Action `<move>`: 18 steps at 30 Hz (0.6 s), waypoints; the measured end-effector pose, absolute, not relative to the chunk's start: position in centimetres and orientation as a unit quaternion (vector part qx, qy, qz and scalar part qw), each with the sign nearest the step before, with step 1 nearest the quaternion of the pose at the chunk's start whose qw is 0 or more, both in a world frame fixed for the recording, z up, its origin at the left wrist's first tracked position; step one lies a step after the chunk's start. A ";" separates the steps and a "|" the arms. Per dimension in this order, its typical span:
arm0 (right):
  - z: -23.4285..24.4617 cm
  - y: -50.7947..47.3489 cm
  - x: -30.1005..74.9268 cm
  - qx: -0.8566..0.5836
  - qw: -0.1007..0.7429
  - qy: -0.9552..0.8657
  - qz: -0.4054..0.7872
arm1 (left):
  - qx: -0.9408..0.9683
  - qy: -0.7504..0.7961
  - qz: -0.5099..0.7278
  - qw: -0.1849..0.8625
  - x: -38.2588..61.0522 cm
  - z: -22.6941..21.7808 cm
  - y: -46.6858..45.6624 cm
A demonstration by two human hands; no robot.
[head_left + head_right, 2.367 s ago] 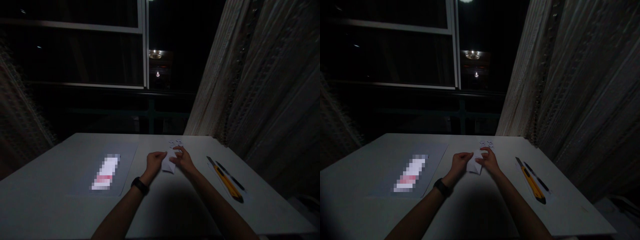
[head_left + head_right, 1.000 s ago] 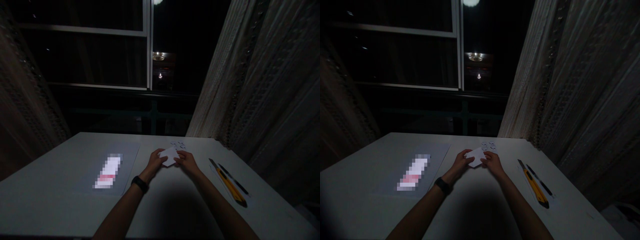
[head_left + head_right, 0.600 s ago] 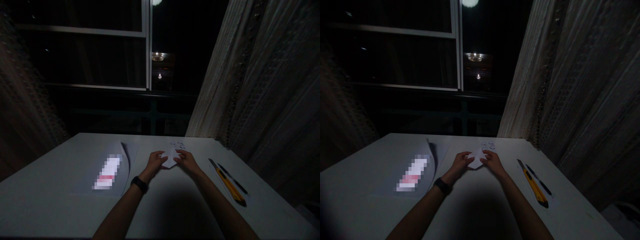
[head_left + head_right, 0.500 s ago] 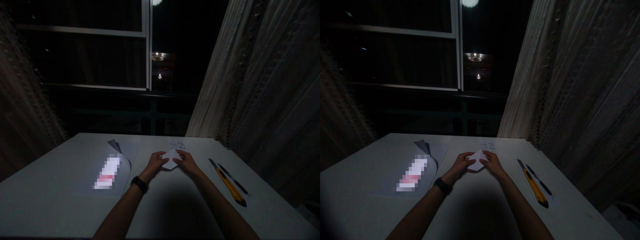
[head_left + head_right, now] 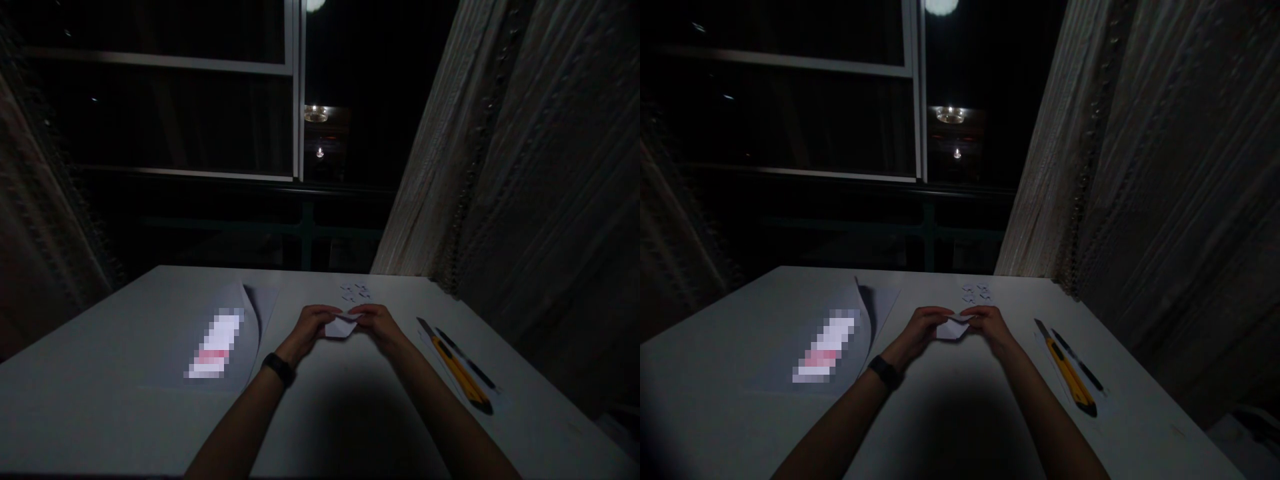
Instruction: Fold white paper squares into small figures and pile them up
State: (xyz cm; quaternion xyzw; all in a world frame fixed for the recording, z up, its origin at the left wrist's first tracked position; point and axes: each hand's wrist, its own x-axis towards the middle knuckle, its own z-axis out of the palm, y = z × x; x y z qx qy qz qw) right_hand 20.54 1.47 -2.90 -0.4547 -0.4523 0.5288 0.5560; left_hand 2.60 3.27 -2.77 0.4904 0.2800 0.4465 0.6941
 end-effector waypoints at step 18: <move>-2.9 1.8 19.6 -0.431 0.683 -0.496 0.320 | 0.630 0.387 0.462 0.490 3.8 -3.3 3.7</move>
